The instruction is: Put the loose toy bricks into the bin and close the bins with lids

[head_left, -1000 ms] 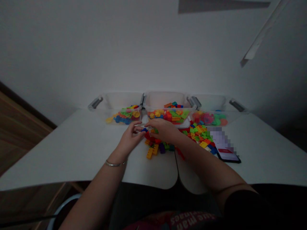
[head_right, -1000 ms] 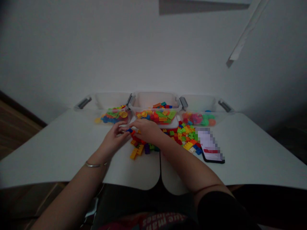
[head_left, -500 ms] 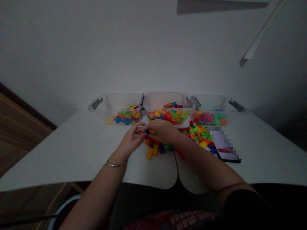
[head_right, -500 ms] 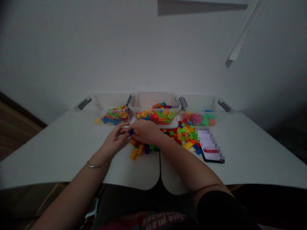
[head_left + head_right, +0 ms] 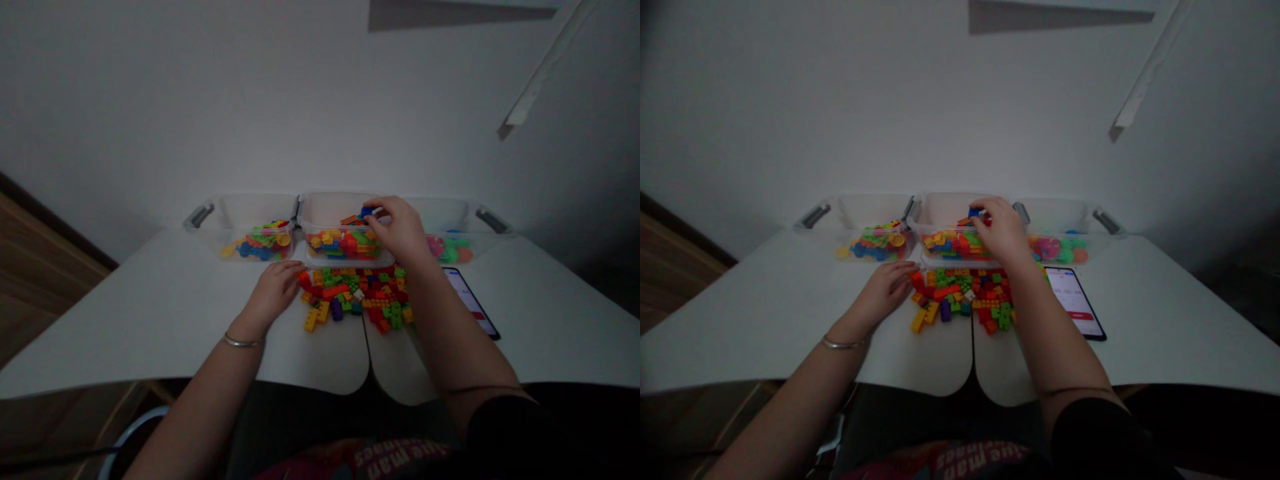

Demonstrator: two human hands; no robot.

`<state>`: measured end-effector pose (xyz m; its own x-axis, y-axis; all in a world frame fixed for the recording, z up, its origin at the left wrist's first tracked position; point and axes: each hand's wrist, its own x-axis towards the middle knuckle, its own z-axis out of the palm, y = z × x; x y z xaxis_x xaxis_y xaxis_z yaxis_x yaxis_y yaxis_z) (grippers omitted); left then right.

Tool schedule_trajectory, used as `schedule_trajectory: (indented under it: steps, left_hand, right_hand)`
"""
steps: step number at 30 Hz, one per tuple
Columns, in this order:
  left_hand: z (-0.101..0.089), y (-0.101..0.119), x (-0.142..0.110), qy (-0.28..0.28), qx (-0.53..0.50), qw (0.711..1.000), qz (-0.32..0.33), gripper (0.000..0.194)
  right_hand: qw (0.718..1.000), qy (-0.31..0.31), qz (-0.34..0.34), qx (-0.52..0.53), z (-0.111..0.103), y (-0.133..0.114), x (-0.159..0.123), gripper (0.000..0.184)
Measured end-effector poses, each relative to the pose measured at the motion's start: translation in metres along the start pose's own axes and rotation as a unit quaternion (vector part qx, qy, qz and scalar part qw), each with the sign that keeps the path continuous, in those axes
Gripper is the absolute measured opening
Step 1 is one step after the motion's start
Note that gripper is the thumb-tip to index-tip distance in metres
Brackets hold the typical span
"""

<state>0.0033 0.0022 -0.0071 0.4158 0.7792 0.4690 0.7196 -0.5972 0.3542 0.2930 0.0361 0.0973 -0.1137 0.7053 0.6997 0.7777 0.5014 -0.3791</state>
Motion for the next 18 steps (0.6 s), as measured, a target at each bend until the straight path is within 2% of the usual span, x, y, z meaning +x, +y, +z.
schedule_trajectory:
  steps: [5, 12, 18]
  left_hand:
    - [0.001, -0.002, -0.001, -0.020, 0.020, 1.000, 0.011, 0.033]
    - [0.003, -0.001, -0.001, -0.041, 0.037, 0.998, 0.002, 0.031]
    - [0.003, -0.001, 0.000, -0.038, 0.006, 0.999, -0.001, 0.033]
  right_hand:
    - [0.998, 0.018, 0.063, -0.020, 0.009, 0.022, 0.002, 0.024]
    - [0.997, 0.011, 0.074, -0.034, 0.013, 0.025, 0.001, 0.022]
    - [0.997, 0.022, 0.058, -0.039, 0.016, 0.026, 0.001, 0.021]
